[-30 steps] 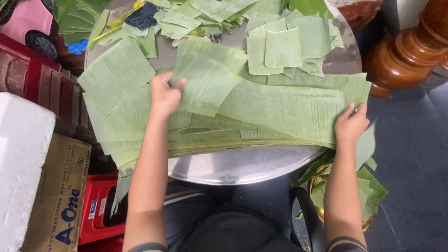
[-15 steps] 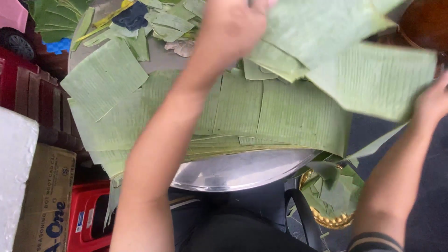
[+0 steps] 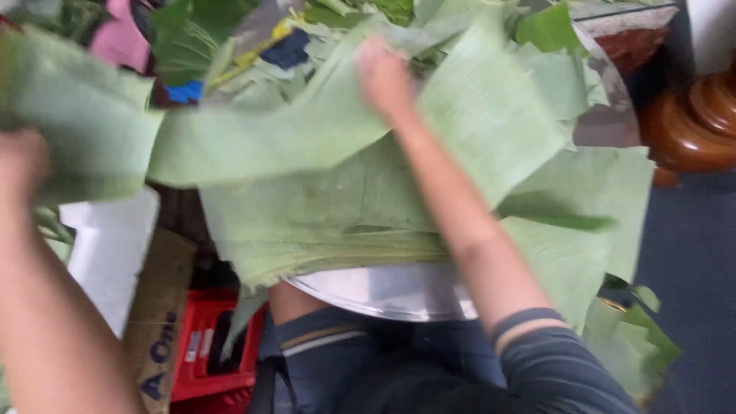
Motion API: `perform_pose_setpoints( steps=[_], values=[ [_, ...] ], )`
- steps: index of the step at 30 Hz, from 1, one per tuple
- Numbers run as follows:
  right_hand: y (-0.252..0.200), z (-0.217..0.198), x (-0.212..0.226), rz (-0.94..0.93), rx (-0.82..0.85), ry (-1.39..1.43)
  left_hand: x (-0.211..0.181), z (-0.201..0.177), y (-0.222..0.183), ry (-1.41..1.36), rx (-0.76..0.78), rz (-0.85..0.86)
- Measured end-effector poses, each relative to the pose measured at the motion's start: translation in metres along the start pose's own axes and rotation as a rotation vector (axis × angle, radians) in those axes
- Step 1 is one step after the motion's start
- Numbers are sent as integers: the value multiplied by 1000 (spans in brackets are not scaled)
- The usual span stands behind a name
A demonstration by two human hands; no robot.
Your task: Sorting and stacking banana leaves on a metal tray for preparation.
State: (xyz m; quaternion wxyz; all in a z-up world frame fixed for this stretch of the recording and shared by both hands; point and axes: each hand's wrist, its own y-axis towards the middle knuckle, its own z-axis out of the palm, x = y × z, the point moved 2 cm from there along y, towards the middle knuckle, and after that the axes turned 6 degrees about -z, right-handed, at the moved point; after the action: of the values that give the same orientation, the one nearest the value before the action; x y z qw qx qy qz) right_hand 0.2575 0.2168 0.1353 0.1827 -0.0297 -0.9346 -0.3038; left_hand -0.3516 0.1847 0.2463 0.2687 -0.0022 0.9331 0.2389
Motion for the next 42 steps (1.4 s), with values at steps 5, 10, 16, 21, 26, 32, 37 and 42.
perform_pose_setpoints(
  steps=[5,10,16,21,26,32,37,42],
  values=[
    [-82,98,126,-74,419,63,-107,-43,-75,503,-120,64],
    [-105,54,113,-304,201,358,-179,-29,-118,-150,38,-51],
    [-151,-152,-8,68,127,766,-175,137,-180,-657,247,-629],
    [-313,-303,-185,233,245,349,-185,245,-238,-1116,285,-464],
    [-629,-374,-410,802,365,-387,-237,264,-285,-1165,400,-397],
    [-611,-299,-285,855,260,-558,-308,260,-341,-1186,556,-401],
    [-422,-282,-34,490,-44,511,-362,262,-387,-1567,596,-806],
    [-391,-175,20,427,206,961,-353,257,-400,-1584,396,-854]
  ],
)
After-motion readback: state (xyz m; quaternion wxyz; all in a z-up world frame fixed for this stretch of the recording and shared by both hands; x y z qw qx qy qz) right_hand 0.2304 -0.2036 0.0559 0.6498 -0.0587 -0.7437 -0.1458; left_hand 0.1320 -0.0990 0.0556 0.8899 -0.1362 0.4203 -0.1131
